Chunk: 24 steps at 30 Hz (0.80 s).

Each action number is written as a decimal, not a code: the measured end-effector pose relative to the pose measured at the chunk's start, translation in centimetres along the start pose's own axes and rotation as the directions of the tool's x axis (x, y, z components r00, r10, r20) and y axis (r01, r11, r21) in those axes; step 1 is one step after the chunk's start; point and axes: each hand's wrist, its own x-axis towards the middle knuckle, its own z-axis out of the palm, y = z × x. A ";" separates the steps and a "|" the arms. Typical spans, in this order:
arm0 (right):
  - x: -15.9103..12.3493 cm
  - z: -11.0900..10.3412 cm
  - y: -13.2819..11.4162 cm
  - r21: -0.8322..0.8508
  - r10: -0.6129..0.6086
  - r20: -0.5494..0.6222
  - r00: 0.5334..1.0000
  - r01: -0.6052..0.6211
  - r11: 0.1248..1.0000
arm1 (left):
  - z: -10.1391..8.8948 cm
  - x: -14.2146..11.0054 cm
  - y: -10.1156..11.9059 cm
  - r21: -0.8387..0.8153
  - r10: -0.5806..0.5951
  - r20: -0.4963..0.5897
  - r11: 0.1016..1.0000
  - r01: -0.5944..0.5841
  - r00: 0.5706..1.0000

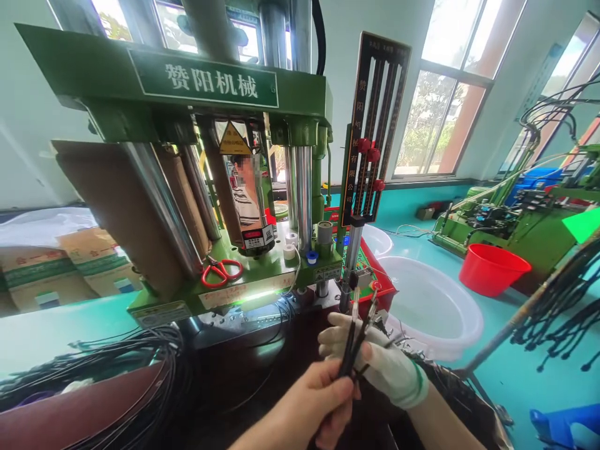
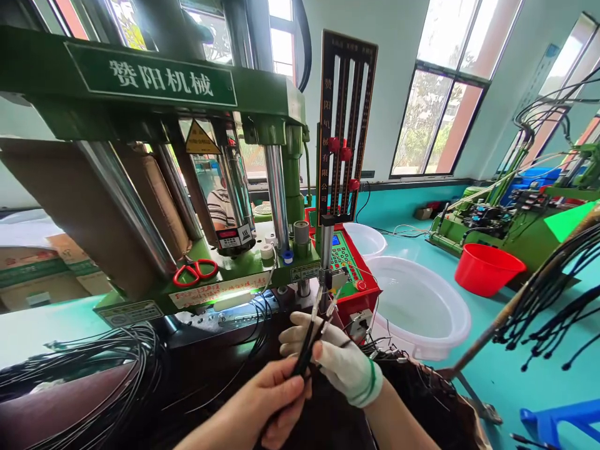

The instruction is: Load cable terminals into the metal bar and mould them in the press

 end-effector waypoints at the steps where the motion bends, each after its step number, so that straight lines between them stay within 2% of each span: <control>1: 0.5 0.6 0.6 0.041 0.017 -0.013 1.000 -0.017 0.999 | -0.3 -0.1 -1.5 -0.017 0.000 -0.016 1.000 -0.001 1.000; 3: 1.0 1.5 2.2 0.041 0.080 -0.002 0.997 -0.080 0.996 | -1.3 -0.6 -4.5 -0.006 0.020 -0.047 1.000 -0.020 0.999; 5: 0.7 2.0 3.9 -0.061 0.144 0.068 0.987 -0.140 0.988 | -2.0 -1.1 -6.8 -0.012 0.018 -0.068 1.000 -0.019 0.998; 8: -0.7 2.2 5.9 -0.210 0.208 0.155 0.966 -0.174 0.962 | -1.9 -1.5 -8.5 -0.207 0.003 -0.113 0.978 -0.027 0.994; 10: -1.5 1.8 6.5 -0.211 0.255 0.145 0.956 -0.222 0.952 | -1.1 -1.2 -8.8 -0.342 0.009 -0.162 0.938 -0.065 0.987; 12: -1.6 0.9 6.2 -0.128 0.273 0.098 0.957 -0.260 0.957 | -0.2 -0.5 -9.0 -0.368 0.027 -0.195 0.925 -0.099 0.980; 13: -1.4 0.4 5.7 -0.060 0.241 0.057 0.969 -0.237 0.970 | 0.2 -0.1 -9.1 -0.338 0.037 -0.195 0.935 -0.102 0.980; 15: -0.8 -0.7 4.2 0.041 0.125 -0.027 0.992 -0.124 0.991 | 0.7 0.7 -9.4 -0.250 0.033 -0.183 0.965 -0.079 0.983; 16: -0.4 -1.2 3.3 0.040 0.082 -0.048 0.996 -0.080 0.996 | 0.8 1.0 -9.5 -0.212 0.016 -0.182 0.976 -0.056 0.983; 18: 0.3 -1.7 1.6 -0.079 0.100 -0.001 0.995 -0.100 0.992 | 0.9 1.4 -9.6 -0.182 -0.033 -0.184 0.983 -0.001 0.982; 20: 0.6 -1.7 0.4 -0.266 0.215 0.073 0.974 -0.189 0.945 | 1.0 1.6 -9.3 -0.210 -0.067 -0.186 0.977 0.027 0.980; 22: 0.6 -1.4 -0.2 -0.410 0.301 0.089 0.949 -0.241 0.880 | 1.2 1.6 -8.6 -0.257 -0.061 -0.186 0.966 0.011 0.981; 24: 0.4 -1.3 -0.1 -0.478 0.325 0.090 0.941 -0.246 0.843 | 1.4 1.5 -8.1 -0.293 -0.034 -0.177 0.956 -0.020 0.984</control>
